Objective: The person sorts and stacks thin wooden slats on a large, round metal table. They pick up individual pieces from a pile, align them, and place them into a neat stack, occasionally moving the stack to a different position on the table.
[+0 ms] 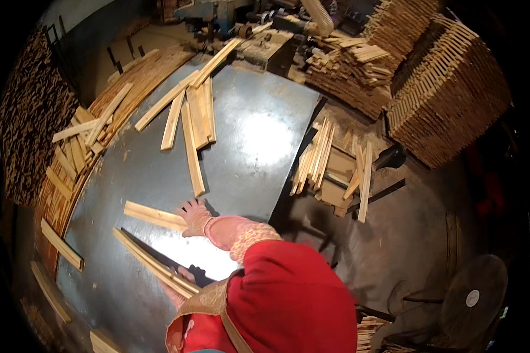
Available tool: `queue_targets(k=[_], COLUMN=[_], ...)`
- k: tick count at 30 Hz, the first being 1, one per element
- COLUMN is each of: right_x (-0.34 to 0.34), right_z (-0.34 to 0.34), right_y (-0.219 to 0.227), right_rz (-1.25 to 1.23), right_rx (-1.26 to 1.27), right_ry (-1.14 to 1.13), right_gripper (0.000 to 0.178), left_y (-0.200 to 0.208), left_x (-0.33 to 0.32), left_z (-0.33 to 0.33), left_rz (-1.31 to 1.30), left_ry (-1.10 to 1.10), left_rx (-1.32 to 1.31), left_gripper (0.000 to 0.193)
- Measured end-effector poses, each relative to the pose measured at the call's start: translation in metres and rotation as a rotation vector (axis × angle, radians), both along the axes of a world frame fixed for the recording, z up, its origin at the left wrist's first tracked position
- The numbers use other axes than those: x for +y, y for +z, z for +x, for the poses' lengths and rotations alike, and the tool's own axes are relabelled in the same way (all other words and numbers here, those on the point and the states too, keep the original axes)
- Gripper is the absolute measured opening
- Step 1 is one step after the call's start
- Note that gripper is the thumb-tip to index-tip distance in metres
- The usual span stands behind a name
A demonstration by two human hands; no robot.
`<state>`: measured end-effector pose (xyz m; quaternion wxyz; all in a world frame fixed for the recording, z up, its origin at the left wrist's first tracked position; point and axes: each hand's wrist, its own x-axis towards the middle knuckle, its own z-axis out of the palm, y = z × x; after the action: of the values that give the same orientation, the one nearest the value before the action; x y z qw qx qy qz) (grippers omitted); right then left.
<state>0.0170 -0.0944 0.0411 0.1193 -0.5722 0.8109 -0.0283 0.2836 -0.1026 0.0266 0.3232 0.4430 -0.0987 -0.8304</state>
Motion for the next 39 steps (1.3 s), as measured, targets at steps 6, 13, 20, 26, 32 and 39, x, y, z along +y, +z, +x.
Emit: queue_targets(k=[6,13,20,26,32,39], right_x=[0.015,-0.014,-0.017,-0.024,-0.069,-0.102], right_z=[0.004,0.052,0.005,-0.128,-0.112,-0.095], right_y=[-0.054,-0.023,0.001,-0.022,-0.069,-0.054], right_rz=[0.035,0.068,0.005,-0.104,0.07,-0.125], right_rx=[-0.245,-0.783,-0.239,-0.222,-0.655,-0.392], right_ry=[0.016,-0.08,-0.114,-0.766,-0.954,-0.846], right_gripper=[0.082,0.047,0.049,0.1,0.082,0.104], left_y=[-0.043,-0.027,-0.053,-0.078,-0.072,-0.077], left_x=[0.02,-0.007,-0.016,-0.019,-0.033,-0.048], left_z=[0.046,0.027,0.005,0.002,-0.007,-0.005], left_rz=[0.197,0.056,0.056,0.058,-0.002,0.035], left_ry=[-0.113,-0.045,-0.141,-0.141,-0.203,-0.237], left_rx=[0.101,0.068,0.056,-0.215,-0.203,-0.187], left_gripper=[0.07,0.065,0.091,0.09,0.09,0.088])
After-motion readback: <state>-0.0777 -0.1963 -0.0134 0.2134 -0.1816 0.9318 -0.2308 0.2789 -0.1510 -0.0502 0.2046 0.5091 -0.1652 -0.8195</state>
